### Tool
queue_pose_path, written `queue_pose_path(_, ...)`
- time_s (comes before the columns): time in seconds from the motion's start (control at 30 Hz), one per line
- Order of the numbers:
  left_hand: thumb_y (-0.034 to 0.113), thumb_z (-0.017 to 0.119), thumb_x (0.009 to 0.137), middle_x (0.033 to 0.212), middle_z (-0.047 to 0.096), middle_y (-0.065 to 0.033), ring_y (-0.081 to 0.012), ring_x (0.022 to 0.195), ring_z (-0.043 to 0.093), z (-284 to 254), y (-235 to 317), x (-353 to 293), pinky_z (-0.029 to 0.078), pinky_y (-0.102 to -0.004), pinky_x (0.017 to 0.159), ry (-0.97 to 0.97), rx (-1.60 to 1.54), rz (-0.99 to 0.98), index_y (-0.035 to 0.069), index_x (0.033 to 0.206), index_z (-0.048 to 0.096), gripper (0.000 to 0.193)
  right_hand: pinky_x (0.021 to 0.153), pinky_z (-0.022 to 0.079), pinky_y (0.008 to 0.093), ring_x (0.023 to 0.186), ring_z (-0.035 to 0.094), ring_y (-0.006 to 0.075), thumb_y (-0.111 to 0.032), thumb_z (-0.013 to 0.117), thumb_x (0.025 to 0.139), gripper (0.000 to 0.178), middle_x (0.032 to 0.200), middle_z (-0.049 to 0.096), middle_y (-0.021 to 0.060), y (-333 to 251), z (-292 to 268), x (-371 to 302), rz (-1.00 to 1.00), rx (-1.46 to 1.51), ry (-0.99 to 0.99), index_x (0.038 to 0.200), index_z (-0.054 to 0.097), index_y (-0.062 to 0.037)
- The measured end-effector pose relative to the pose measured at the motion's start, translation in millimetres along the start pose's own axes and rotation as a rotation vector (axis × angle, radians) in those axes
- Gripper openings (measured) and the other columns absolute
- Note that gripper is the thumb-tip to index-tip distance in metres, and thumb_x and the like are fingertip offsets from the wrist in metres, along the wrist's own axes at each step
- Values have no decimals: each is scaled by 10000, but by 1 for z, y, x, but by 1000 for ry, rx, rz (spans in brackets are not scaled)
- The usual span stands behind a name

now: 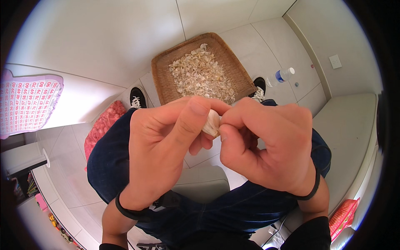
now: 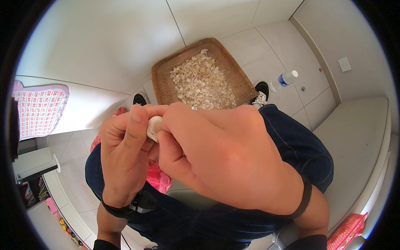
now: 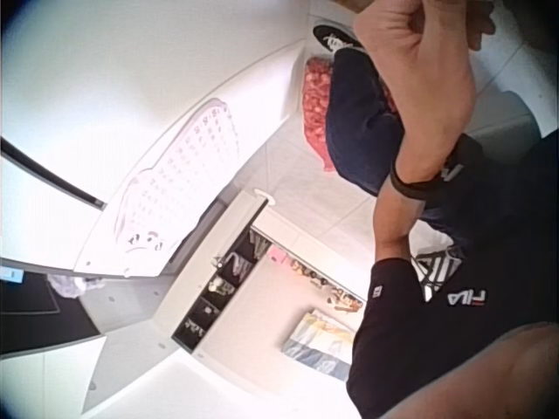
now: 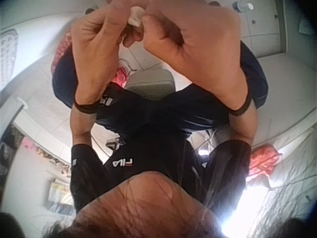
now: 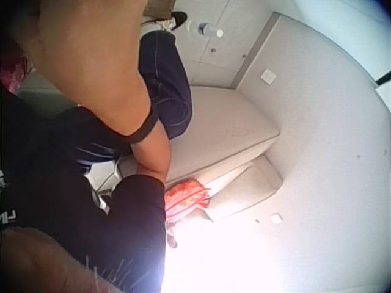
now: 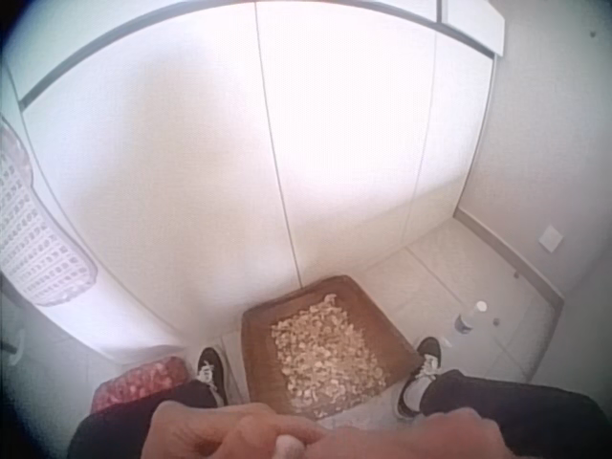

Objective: The person takes garlic bulbs from a mesh bag, breaks them into cloves, and peels the skin off individual cloves by hand, discarding the skins into a wooden tray.

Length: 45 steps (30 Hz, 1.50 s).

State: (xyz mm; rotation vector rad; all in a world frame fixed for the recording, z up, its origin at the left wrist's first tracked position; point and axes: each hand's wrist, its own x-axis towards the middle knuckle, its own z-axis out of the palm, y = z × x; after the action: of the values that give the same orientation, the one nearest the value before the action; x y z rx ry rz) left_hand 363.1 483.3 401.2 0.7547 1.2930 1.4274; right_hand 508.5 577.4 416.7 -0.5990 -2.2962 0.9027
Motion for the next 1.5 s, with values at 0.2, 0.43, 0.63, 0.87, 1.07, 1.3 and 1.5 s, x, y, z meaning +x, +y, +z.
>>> queue_pose_path(0.2,302,555,1050,764,655,-42,-67,632,524,2,3,-2,399,-206,555,40,-11,-28,-61,989,727,407,458,440,225,447,581,110,19,676,778,102,562,572,35,-1,2,-1,-5,-16,35,725,611,-39)
queue_pose_path(0.43,338,483,1073,889,693,-99,-66,656,546,0,0,-2,397,-205,539,-19,3,34,-75,1008,696,470,487,460,223,484,607,115,46,633,793,64,604,609,54,1,-4,-2,37,82,-27,757,629,-7)
queue_pose_path(0.63,359,439,1086,959,712,-130,-72,683,579,-4,-1,0,388,-200,519,-70,-25,24,-73,1026,681,498,507,472,232,507,623,144,61,621,799,43,646,635,83,1,-8,0,2,173,-63,783,633,23)
queue_pose_path(0.87,348,451,1084,976,723,-136,-63,683,587,-4,-2,1,379,-195,503,-61,-45,19,-62,1029,688,477,486,455,233,475,585,136,46,648,795,44,623,614,66,2,-2,0,-15,143,-18,772,626,16)
queue_pose_path(1.07,330,473,1079,856,704,-87,-46,627,547,-1,-1,2,345,-190,492,-27,11,1,-75,1041,697,464,474,441,220,473,567,95,45,642,783,64,602,591,52,3,1,-1,13,82,15,744,604,10)
queue_pose_path(1.3,331,519,1062,808,677,-58,-70,658,561,1,-2,2,399,-200,549,19,-39,-23,-51,990,725,440,494,453,219,495,586,105,45,618,814,56,617,610,67,7,-5,-1,54,153,-67,766,619,16)
queue_pose_path(1.5,337,470,1079,964,721,-128,-90,729,634,-3,-2,2,417,-198,530,-20,-42,-29,-63,1016,690,460,524,472,230,519,610,141,15,637,846,48,648,631,81,6,-6,0,19,184,-91,799,633,22)
